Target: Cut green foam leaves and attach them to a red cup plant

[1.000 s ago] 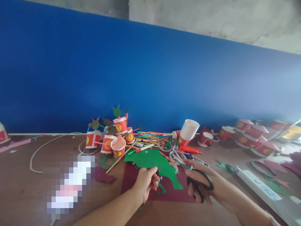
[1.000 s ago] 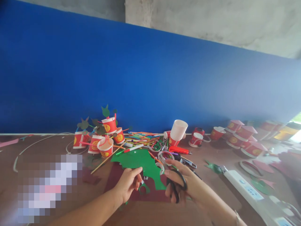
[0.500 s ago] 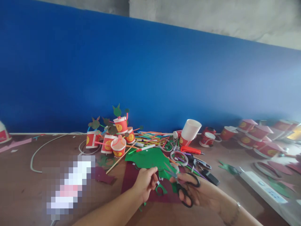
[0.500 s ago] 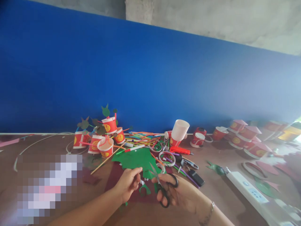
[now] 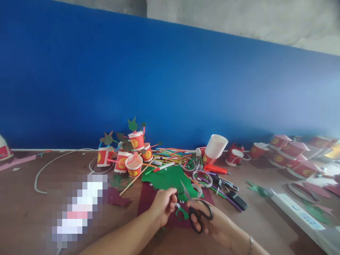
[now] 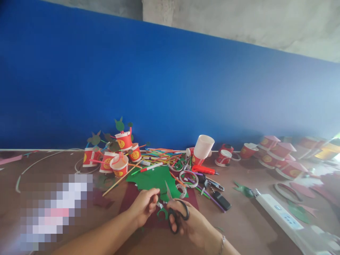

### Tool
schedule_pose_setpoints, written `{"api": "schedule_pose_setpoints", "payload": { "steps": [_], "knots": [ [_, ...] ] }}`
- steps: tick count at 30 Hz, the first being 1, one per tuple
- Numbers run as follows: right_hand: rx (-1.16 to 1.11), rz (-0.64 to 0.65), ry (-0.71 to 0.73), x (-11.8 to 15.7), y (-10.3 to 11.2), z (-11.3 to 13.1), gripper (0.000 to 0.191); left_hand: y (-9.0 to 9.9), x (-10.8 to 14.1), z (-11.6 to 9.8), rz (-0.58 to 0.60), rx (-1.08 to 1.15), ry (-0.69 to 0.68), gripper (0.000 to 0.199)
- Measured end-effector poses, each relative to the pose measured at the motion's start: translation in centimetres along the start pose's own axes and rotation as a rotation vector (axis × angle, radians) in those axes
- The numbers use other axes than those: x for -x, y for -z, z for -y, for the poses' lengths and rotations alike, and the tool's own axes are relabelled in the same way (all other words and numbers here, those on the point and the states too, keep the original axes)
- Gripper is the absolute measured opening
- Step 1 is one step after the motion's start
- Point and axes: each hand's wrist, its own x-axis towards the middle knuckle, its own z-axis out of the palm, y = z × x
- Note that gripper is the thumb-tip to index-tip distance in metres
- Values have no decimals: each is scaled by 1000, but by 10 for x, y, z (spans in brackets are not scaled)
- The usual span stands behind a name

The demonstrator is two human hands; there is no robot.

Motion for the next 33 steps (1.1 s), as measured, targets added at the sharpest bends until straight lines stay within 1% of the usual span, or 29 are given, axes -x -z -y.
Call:
{"api": "schedule_pose_setpoints", "payload": {
  "steps": [4,7,12,16,19,22,24,28,33],
  "knots": [
    [47,-17,93,-3,-6,-3,33,1,0,1,-8,44,-15,21],
    [66,-12,136,-3,-8,-6,34,1,-1,2,-9,57,-29,19],
    [117,-56,133,1,-8,-6,36,1,-2,4,6,59,-62,21],
    [183,-66,93,2,1,0,36,1,-2,3,6,61,-77,19],
    [276,17,57,0,16,7,36,1,-2,4,22,31,-72,21],
    [357,100,88,-5,29,15,35,1,-1,4,23,3,-65,21],
    [403,138,105,-8,34,20,34,0,0,3,17,-16,-60,25],
    [423,201,66,-12,38,30,30,0,1,3,17,-64,-78,36],
    [408,294,36,-22,39,41,25,1,2,5,72,-116,-113,36]
  ]
}}
